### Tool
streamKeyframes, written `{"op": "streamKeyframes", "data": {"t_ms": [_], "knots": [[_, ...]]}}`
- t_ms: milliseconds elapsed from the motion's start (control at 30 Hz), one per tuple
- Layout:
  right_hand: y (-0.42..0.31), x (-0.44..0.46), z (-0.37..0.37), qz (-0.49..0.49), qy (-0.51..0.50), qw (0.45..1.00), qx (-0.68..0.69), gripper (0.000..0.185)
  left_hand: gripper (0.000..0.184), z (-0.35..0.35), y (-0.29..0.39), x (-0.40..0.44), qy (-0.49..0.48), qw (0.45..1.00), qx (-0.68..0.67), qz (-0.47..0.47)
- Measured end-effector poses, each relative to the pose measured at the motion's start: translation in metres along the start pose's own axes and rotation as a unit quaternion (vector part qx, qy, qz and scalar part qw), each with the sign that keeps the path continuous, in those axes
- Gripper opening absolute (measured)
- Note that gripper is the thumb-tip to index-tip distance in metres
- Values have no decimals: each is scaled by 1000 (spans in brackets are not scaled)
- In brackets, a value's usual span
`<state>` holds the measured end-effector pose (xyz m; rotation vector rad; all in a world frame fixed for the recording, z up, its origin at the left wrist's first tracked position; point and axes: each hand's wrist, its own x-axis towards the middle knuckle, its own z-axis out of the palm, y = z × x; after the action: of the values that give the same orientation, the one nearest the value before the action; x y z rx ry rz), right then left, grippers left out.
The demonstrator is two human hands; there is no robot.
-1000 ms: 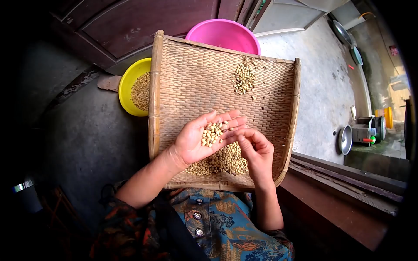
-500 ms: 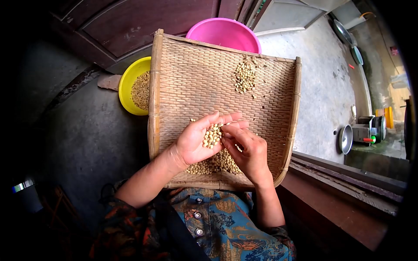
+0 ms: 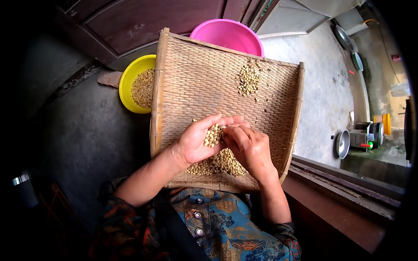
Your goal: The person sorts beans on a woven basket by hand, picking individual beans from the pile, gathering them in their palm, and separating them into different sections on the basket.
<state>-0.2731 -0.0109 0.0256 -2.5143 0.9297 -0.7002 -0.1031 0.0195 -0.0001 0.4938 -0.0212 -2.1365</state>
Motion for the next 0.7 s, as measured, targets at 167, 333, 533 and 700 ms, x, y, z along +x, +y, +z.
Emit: {"op": "streamKeyframes", "data": {"t_ms": [167,333,533,700], "knots": [[0,2,2,-4,13,1000,27,18,53,2,2,-2,11,1000,0,7],[-7,2,-1,209,12,919,333,13,52,-1,1,-3,39,998,-33,21],[9,19,-26,328,91,507,792,19,50,-2,4,-4,-2,994,-101,37],[25,107,-56,254,176,610,729,40,48,-8,6,-1,-29,988,-142,43]]}}
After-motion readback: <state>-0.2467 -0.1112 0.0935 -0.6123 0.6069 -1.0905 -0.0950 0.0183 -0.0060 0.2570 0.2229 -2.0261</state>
